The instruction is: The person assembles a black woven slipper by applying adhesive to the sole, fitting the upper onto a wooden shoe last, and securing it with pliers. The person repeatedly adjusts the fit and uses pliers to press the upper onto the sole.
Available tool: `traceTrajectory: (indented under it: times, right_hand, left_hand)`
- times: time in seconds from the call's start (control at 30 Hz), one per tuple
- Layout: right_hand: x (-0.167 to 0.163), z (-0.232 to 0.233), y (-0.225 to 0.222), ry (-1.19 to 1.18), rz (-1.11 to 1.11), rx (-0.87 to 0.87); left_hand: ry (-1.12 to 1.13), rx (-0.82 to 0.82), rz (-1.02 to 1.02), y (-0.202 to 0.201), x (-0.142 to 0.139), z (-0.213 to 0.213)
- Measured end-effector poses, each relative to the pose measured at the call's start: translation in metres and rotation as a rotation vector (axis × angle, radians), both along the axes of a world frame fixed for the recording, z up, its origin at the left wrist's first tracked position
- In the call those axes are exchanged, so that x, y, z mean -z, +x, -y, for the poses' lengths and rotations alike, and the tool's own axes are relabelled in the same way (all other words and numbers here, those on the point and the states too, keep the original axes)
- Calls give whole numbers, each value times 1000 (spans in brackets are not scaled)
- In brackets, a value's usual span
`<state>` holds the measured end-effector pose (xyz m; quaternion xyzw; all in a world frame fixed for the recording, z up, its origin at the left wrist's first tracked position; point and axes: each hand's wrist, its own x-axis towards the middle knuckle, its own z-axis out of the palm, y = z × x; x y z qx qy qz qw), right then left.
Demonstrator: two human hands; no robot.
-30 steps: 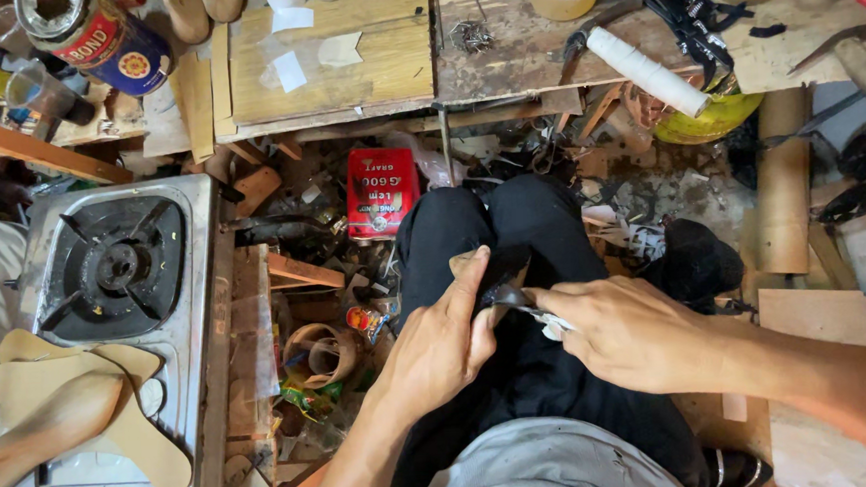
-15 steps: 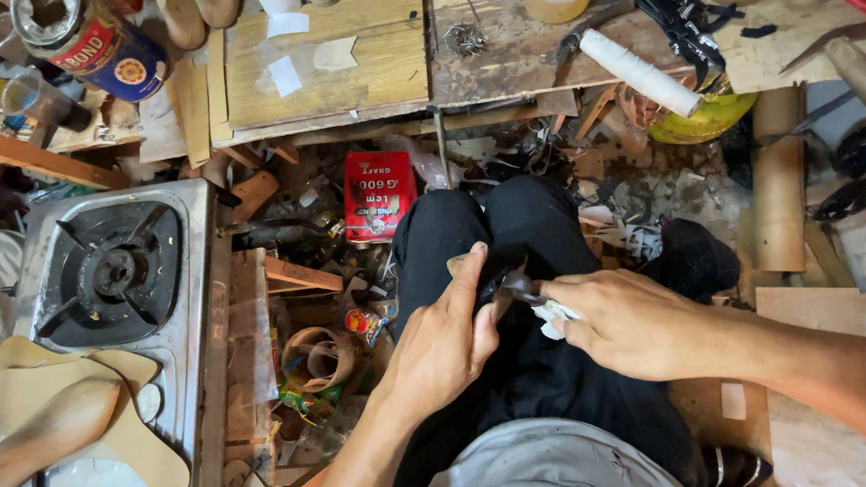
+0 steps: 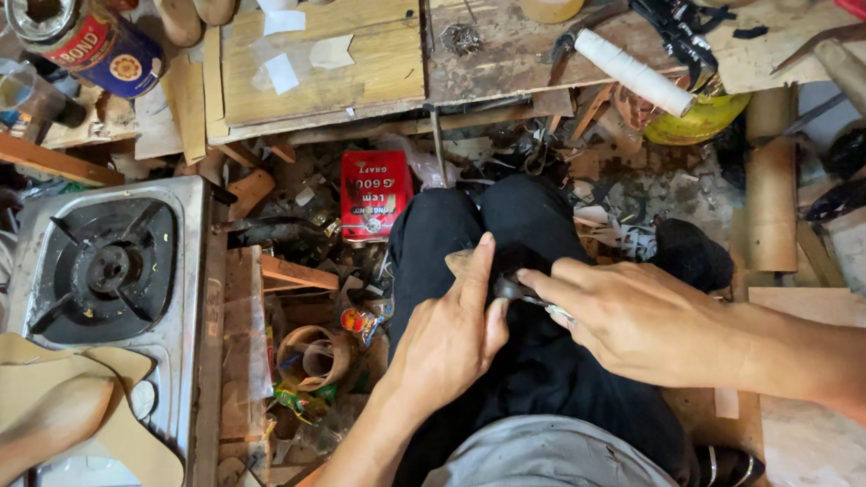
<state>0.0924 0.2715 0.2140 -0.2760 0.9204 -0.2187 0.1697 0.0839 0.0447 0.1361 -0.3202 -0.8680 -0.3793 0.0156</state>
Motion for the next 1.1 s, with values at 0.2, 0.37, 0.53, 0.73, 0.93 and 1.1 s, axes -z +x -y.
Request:
traceTrajectory:
  times: [0.2,0.37,0.53,0.73,0.93,1.1]
  right_hand:
    - [49,3,-5,-77,-290,26]
    - [100,17,7,-244,-452,120]
    - [110,34,25,-270,-470,220]
    - [77,20,23,-404,213,324]
    - [35,-3,10,-194,176,108]
    - [28,7,7,-83,-60,75]
  left_hand:
    - [10,64,161,-15,-7,20]
    - [173,-10,304,-13,-6,22]
    - [112,-140,161,-4,1,13]
    - [78,-136,52,4,5,13]
    - [-27,-66,85,10,6,4]
    - [6,3,8,3,0,15]
